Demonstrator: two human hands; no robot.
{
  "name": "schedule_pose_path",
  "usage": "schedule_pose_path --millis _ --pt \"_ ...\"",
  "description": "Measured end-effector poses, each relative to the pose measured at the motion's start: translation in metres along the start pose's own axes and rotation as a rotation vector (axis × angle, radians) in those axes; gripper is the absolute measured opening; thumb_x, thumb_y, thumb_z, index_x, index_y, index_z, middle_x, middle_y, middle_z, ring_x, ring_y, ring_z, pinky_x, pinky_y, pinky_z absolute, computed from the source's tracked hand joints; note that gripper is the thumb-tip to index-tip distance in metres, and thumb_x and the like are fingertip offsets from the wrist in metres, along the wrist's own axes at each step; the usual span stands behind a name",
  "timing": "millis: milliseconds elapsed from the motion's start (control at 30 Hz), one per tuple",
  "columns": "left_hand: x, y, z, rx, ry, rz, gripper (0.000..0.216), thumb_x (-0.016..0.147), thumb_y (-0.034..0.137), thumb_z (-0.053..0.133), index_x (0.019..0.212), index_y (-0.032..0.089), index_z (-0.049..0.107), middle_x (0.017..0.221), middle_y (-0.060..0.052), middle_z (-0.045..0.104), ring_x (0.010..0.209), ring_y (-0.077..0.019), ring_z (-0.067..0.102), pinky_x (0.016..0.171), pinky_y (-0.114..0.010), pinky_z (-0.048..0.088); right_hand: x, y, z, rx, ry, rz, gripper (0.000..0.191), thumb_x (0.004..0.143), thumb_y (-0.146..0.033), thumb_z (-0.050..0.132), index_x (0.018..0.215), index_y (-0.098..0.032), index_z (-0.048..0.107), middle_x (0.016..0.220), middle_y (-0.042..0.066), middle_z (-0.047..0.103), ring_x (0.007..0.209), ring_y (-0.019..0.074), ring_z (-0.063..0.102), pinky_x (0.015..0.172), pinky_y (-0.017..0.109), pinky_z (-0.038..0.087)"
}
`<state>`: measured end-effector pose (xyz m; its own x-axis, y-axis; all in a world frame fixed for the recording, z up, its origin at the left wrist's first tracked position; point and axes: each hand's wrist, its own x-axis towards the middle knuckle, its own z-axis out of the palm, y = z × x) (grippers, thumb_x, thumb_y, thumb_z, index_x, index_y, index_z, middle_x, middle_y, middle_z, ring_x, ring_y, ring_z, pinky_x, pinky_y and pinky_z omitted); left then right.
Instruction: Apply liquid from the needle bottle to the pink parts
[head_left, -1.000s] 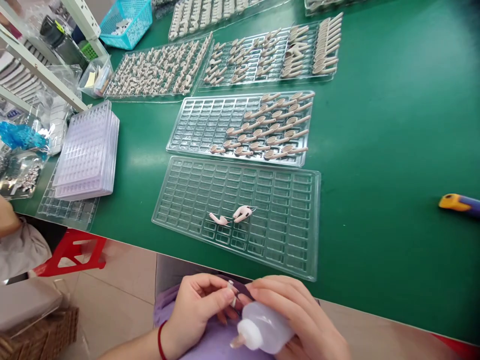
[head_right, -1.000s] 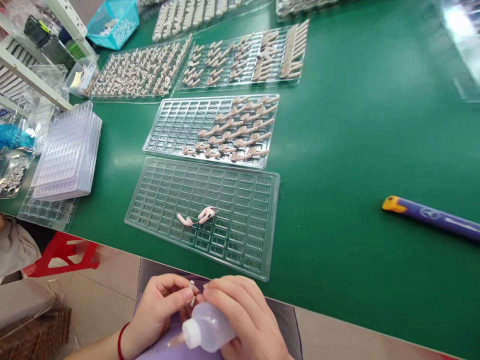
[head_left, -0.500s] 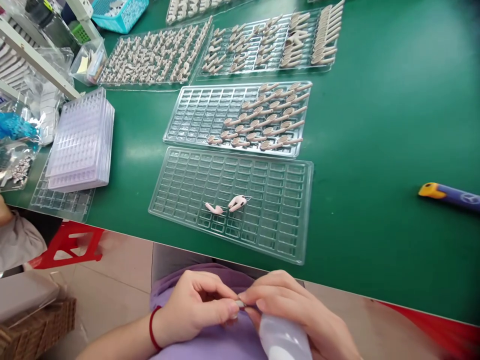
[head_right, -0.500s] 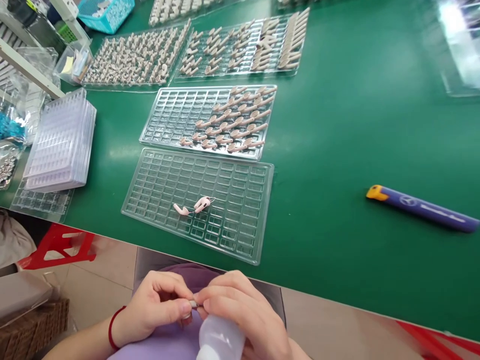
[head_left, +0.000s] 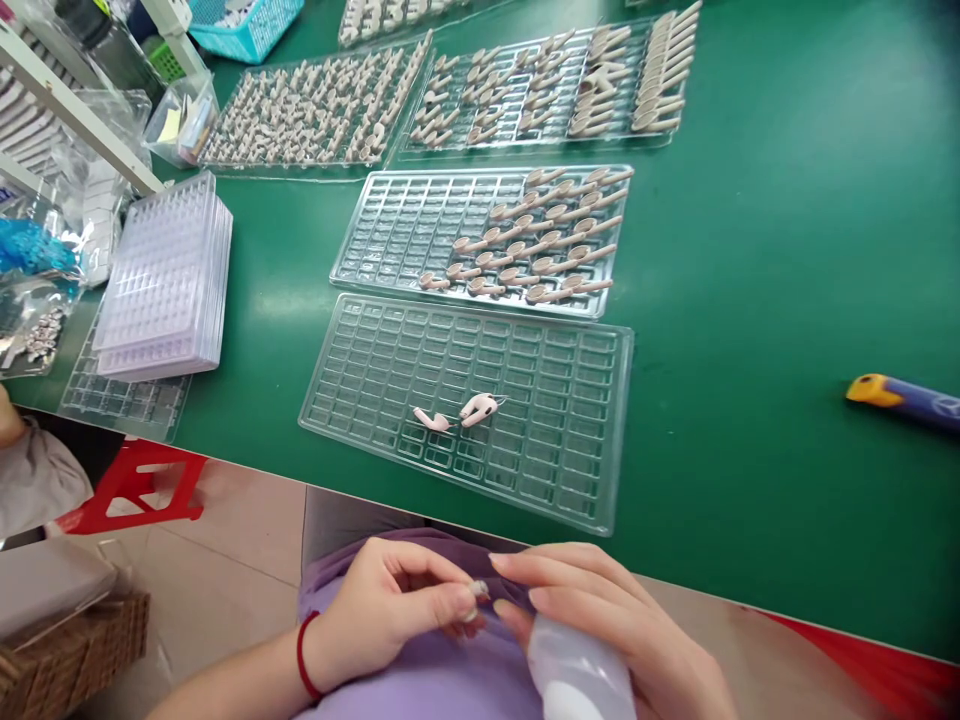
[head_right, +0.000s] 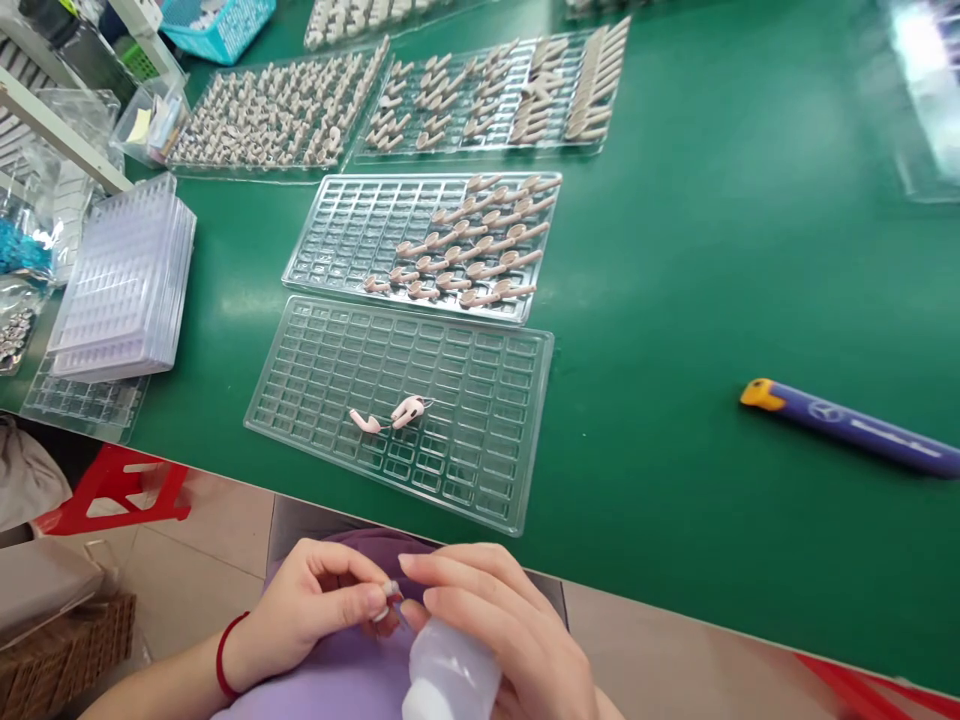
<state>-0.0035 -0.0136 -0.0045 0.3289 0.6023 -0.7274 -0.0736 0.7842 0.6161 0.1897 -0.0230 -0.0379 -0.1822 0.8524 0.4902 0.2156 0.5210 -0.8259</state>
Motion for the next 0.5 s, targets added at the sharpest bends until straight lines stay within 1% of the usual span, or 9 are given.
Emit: schedule_pose_path --millis 133,200,333,500 --pt "0.010 -0.013 -0.003 -0.158 0.095 -0.022 0.036 0.064 0.041 0.086 0.079 0.012 0.073 0.070 -0.007 0.073 0.062 -0.0142 0.066 0.060 -0.023 0.051 0.000 0.005 0.007 -0.199 0.012 -0.103 0.019 0.082 -0.003 0.061 0.096 -0.015 0.061 0.083 0.008 0.071 0.077 0.0161 0.064 0.066 0.029 0.056" --pt "0.014 -0.018 -0.003 -0.213 0.123 -0.037 0.038 0.062 0.040 0.088 0.079 0.011 0.072 0.071 -0.007 0.074 0.063 -0.0148 0.068 0.060 -0.023 0.051 0.000 0.007 0.011 -0.271 0.011 -0.126 0.015 0.084 -0.004 0.059 0.094 -0.014 0.062 0.080 0.007 0.070 0.076 0.0162 0.063 0.067 0.030 0.053" --pt "0.018 -0.020 -0.002 -0.236 0.141 -0.028 0.039 0.062 0.042 0.087 0.077 0.010 0.072 0.070 -0.007 0.074 0.061 -0.0143 0.067 0.060 -0.023 0.052 -0.002 0.009 0.017 -0.352 0.021 -0.109 0.016 0.086 -0.005 0.056 0.096 -0.016 0.063 0.081 0.007 0.071 0.078 0.0174 0.062 0.070 0.031 0.049" --pt "0.020 -0.016 0.001 -0.218 0.156 0.005 0.038 0.063 0.044 0.086 0.073 0.010 0.073 0.067 -0.006 0.072 0.058 -0.0130 0.064 0.059 -0.022 0.051 -0.002 0.010 0.019 -0.400 0.040 -0.092 0.018 0.084 -0.004 0.054 0.094 -0.016 0.062 0.081 0.007 0.070 0.078 0.0177 0.061 0.070 0.031 0.048"
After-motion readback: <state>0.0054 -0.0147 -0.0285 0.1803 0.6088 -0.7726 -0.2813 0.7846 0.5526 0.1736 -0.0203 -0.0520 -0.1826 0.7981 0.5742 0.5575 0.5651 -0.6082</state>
